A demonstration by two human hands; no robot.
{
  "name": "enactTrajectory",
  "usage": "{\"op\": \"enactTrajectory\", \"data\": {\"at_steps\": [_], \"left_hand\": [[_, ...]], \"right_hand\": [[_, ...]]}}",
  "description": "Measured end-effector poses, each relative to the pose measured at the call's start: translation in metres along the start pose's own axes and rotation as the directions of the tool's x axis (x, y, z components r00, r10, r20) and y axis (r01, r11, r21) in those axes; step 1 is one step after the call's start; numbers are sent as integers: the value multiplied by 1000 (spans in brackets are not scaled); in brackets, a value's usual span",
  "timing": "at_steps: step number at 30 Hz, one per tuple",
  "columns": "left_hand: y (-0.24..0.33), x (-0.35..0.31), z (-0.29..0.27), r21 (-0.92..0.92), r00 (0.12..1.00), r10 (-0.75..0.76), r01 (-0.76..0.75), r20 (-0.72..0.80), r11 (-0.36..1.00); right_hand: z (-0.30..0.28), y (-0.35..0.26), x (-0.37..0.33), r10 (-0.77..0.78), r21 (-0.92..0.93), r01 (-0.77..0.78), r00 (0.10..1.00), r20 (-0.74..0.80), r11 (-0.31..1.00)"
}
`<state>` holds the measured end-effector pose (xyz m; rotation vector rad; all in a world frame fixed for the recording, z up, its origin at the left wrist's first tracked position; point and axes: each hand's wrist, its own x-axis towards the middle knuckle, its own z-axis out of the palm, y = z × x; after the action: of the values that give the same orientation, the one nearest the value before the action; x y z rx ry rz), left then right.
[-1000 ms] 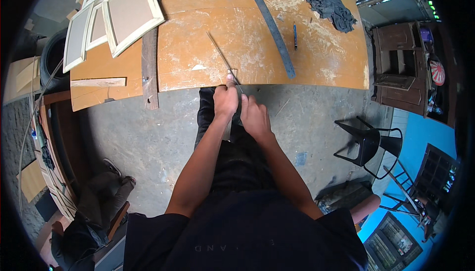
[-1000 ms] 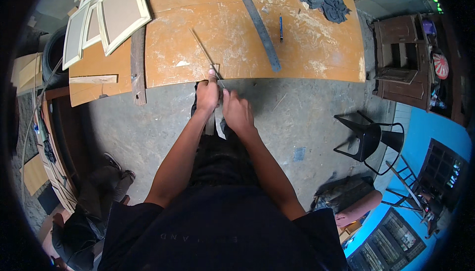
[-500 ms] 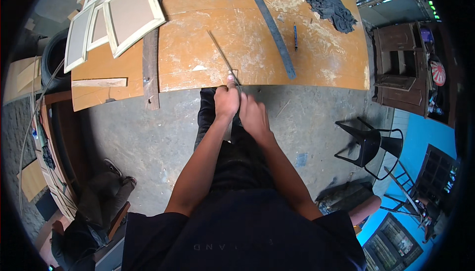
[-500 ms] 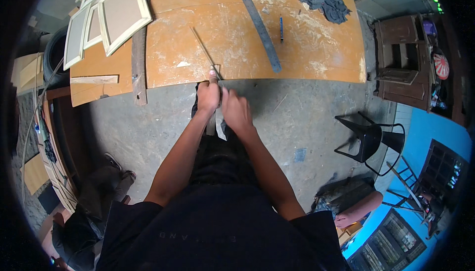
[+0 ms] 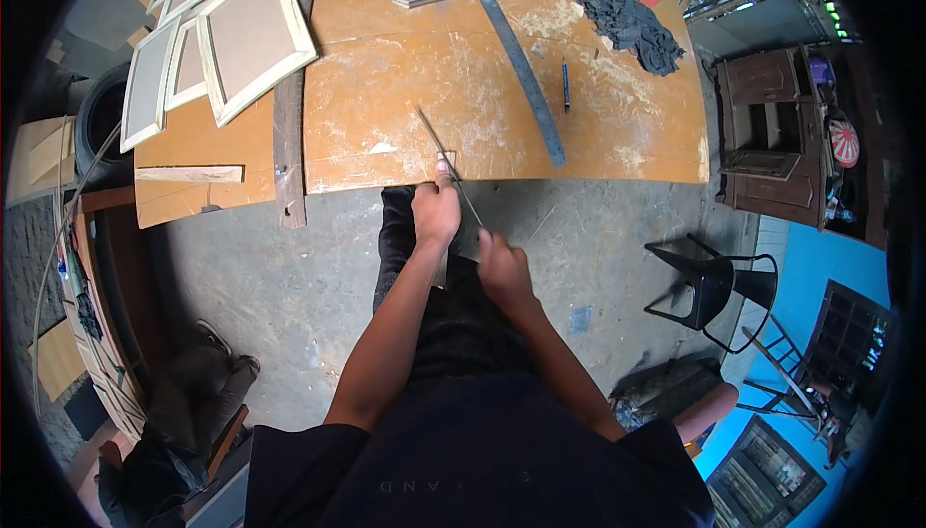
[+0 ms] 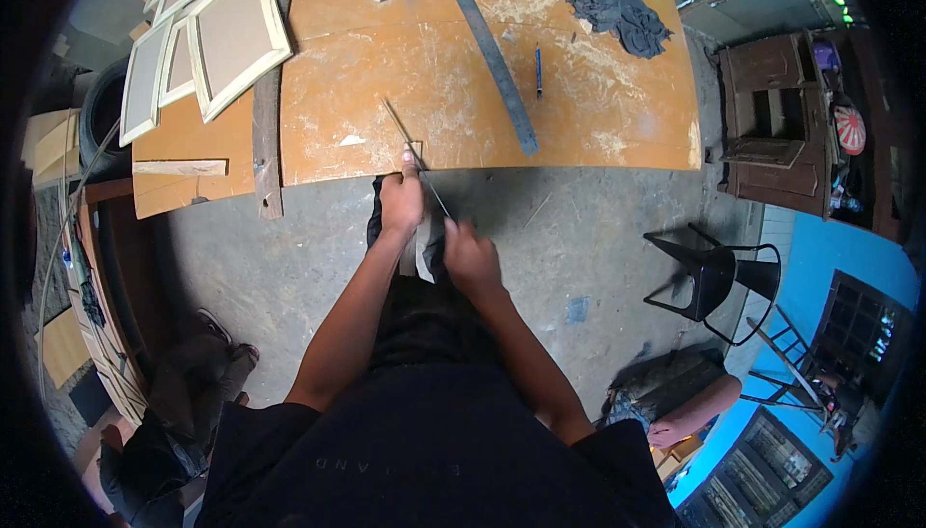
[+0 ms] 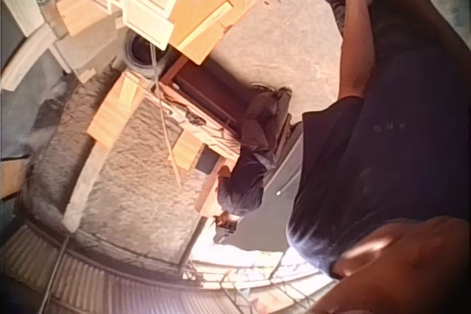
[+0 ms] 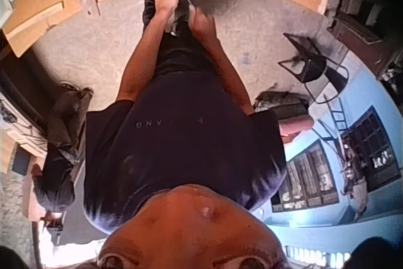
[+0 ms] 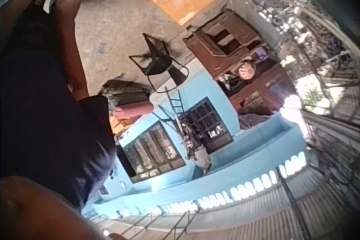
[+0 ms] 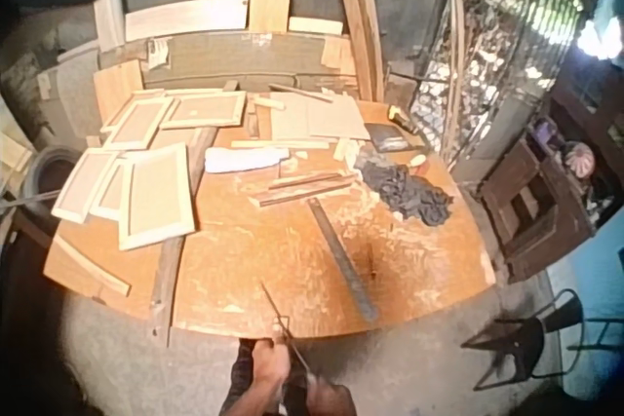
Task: Measure, cut, and assemble wooden frame pieces for a picture frame.
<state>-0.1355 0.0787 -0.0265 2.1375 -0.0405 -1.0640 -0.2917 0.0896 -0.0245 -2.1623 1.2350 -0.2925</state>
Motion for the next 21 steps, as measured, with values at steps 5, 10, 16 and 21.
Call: {"op": "enactTrajectory", "data": {"at_steps": [5,10,16,21], "left_hand": [[1,-3,3,12,1000,10,-10,-8,1000],[0,-2,1,-7,1000,-7,7,-1,1000],[2,-4,-2,12,1000,0,0,-5,1000],[5,-7,3,2,1000,9,-9,-19,1000]], "right_hand": [[3,-26,49,52,-16,-51,996,79,999],[-8,16,-21,11,90,-15,999,39,996],[-6,7,-15,51,-7,-51,996,70,999],[5,-20,42,19,18,-20,999,40,1000]]}}
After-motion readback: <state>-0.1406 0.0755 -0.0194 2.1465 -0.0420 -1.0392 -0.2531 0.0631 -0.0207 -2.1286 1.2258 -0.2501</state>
